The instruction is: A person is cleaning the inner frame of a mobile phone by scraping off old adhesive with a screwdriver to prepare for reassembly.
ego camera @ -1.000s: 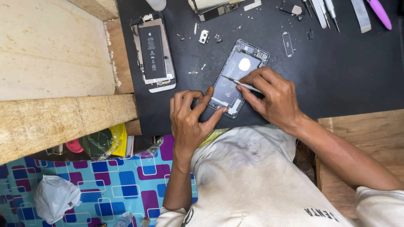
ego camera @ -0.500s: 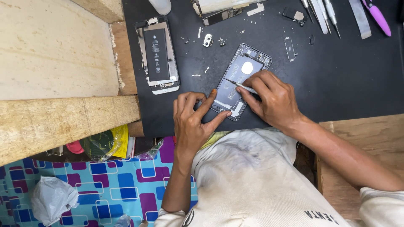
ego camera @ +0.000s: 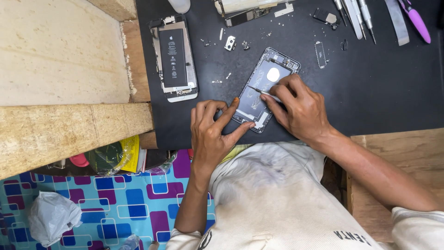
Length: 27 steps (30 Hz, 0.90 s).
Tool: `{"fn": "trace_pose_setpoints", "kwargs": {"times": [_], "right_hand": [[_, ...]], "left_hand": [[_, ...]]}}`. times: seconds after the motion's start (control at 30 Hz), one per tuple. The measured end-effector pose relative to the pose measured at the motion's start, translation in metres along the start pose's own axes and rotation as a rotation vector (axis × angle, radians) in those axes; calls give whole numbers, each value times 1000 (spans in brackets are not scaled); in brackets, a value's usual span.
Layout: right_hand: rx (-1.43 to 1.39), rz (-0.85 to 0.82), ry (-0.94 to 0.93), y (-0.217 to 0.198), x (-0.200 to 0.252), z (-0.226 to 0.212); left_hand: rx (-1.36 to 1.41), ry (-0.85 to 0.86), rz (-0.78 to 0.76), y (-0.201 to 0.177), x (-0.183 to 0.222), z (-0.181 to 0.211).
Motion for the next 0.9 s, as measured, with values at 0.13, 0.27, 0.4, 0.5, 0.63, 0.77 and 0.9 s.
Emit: {"fn": "trace_pose_setpoints", "kwargs": {"times": [0.13, 0.27, 0.4, 0.5, 0.63, 0.77, 0.9], "right_hand": [[10, 13, 2, -1, -2, 1], [2, -1, 8, -1, -3, 1], [-2, -17, 19, -5, -7, -3], [4, -11, 6, 1, -2, 1], [24, -19, 30, -1, -4, -2], [26, -30, 37, -1, -4, -1], [-50, -45, 42, -7, -10, -3]], "left_hand": [[3, 0, 1, 0, 0, 1], [-1, -3, 0, 0, 0, 1], [-7, -3, -2, 0, 0, 1], [1, -1, 2, 0, 1, 0], [-5, -4, -8, -1, 0, 1], [0, -7, -11, 0, 1, 1], [-10, -4, -16, 0, 2, 0]]}}
Point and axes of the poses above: each hand's wrist, its own x-axis away from the middle knuckle, its own y-axis out of the palm, z = x × y, the point moved 3 cm from there along -x, towards the middle knuckle, and after that the axes turned 8 degrees about x, right-handed, at the moved point
